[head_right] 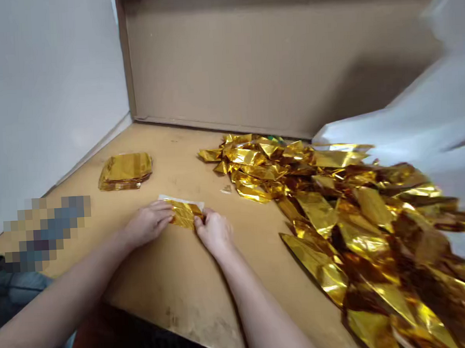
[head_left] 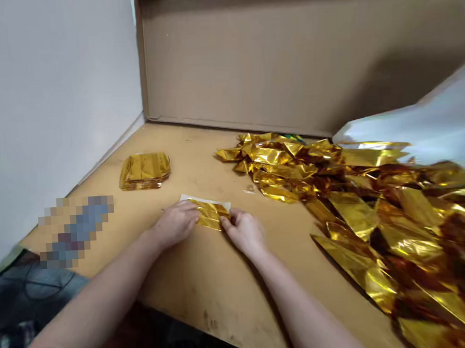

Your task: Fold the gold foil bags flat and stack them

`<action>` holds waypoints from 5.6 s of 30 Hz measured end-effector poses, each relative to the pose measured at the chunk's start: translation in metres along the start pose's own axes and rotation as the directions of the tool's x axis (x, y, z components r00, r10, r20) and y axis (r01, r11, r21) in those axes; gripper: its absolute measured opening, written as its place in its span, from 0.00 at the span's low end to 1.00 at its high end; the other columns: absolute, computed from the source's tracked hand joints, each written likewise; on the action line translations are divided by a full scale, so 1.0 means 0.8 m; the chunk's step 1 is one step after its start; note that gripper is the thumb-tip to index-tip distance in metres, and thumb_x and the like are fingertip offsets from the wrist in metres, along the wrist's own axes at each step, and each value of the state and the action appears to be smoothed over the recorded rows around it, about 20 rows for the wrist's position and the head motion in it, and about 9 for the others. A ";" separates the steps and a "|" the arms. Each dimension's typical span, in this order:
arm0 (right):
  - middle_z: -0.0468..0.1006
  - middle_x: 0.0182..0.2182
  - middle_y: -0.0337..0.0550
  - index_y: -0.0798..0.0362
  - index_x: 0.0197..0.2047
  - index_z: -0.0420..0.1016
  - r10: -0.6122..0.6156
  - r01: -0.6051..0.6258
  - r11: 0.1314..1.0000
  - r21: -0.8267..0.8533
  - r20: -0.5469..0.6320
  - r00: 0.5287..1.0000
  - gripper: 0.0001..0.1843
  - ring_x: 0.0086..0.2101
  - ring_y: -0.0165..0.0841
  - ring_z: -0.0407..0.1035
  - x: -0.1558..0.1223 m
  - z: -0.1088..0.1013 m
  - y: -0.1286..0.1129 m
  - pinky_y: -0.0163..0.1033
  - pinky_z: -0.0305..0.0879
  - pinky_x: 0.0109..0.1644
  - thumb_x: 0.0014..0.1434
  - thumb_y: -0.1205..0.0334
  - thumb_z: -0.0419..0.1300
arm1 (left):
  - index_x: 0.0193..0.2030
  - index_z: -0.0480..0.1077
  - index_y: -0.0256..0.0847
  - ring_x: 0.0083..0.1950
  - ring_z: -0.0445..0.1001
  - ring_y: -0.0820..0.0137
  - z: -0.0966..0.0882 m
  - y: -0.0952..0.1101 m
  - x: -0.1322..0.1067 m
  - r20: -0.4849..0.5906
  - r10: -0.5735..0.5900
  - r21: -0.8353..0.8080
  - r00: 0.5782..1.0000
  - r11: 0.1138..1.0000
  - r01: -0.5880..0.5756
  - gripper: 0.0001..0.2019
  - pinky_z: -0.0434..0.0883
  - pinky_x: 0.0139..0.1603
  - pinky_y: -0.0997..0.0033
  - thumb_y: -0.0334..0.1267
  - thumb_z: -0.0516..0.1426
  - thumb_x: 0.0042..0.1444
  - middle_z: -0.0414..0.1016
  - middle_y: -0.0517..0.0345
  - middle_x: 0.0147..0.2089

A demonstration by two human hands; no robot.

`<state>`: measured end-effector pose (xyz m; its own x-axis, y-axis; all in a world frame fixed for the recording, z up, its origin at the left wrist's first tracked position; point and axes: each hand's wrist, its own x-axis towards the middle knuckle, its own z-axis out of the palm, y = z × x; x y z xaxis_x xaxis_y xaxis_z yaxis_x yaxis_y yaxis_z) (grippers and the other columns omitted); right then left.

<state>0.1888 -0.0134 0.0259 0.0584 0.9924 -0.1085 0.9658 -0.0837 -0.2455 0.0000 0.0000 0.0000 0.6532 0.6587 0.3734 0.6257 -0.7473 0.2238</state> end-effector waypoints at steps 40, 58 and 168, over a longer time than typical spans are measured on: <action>0.53 0.63 0.64 0.67 0.63 0.56 -0.467 0.465 0.880 -0.091 0.007 0.884 0.35 0.63 0.47 0.46 -0.055 0.042 0.025 0.54 0.51 0.63 0.63 0.48 0.44 | 0.36 0.73 0.39 0.44 0.71 0.66 -0.003 -0.016 -0.002 0.028 0.060 -0.087 0.998 0.995 -0.057 0.11 0.71 0.47 0.64 0.33 0.49 0.61 0.74 0.52 0.41; 0.77 0.44 0.58 0.60 0.45 0.77 -0.557 0.467 0.808 -0.359 -0.210 0.803 0.21 0.47 0.45 0.69 -0.062 0.030 0.019 0.54 0.59 0.56 0.64 0.56 0.47 | 0.36 0.72 0.38 0.43 0.70 0.66 0.007 0.013 0.004 0.126 0.124 -0.029 0.984 0.992 -0.122 0.13 0.70 0.46 0.64 0.32 0.47 0.62 0.73 0.51 0.42; 0.53 0.63 0.61 0.60 0.66 0.50 -0.643 0.645 0.764 0.015 -0.049 0.764 0.31 0.63 0.46 0.45 -0.042 0.046 0.026 0.59 0.49 0.63 0.63 0.56 0.48 | 0.39 0.70 0.37 0.45 0.70 0.65 0.009 0.015 0.009 0.143 -0.010 -0.041 0.990 0.999 0.017 0.07 0.70 0.49 0.62 0.30 0.50 0.59 0.73 0.51 0.43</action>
<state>0.1979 -0.0518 -0.0112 -0.5644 0.8164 0.1223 0.7721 0.5745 -0.2719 0.0153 -0.0037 -0.0014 0.7010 0.6722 0.2381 0.6182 -0.7393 0.2669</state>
